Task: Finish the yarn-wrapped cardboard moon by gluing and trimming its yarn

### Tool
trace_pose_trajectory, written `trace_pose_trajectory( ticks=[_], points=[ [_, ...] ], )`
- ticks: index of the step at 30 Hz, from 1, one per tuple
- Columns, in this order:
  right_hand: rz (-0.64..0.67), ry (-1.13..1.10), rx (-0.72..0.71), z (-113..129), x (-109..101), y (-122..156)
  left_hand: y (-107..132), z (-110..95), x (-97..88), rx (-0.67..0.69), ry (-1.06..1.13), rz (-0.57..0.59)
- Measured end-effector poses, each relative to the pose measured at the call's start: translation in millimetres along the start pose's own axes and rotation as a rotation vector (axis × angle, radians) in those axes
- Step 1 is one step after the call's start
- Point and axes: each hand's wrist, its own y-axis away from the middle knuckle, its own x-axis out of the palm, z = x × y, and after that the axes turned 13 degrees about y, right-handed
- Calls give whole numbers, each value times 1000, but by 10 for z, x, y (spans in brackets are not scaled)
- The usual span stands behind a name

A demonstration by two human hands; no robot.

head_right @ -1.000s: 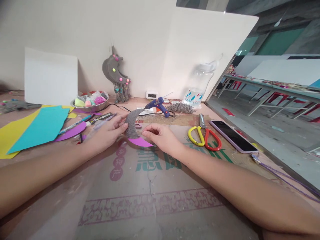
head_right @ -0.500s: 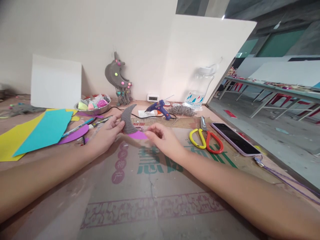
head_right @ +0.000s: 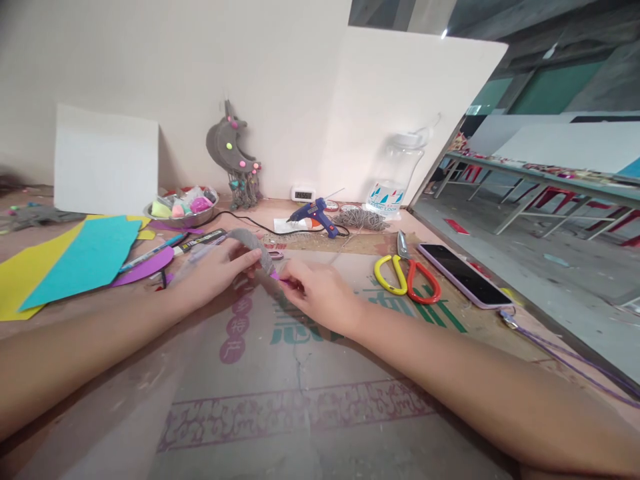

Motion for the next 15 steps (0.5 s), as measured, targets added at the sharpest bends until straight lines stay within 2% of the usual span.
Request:
trace_pose_trajectory(
  ticks=[3,5,8,10,12,15],
  points=[
    [56,19,-135,22,-16,-5,-21,58,-20,-48,72,-14],
    [47,-10,-130,31,-25,-9,-32,47,-30,-12,112,-37],
    [-55,-92,29,11,-20,-25,-25,-40,-24,37,116,-77],
    [-97,-175,163,-28,4,-48,-5,-104,-9,24,101,-97],
    [-68,-267,252,-75,40,-80,16,-139,5,-4,130,-89],
    [41,-373,299,-127,92,-123,20,-124,11,-20,191,-63]
  ],
)
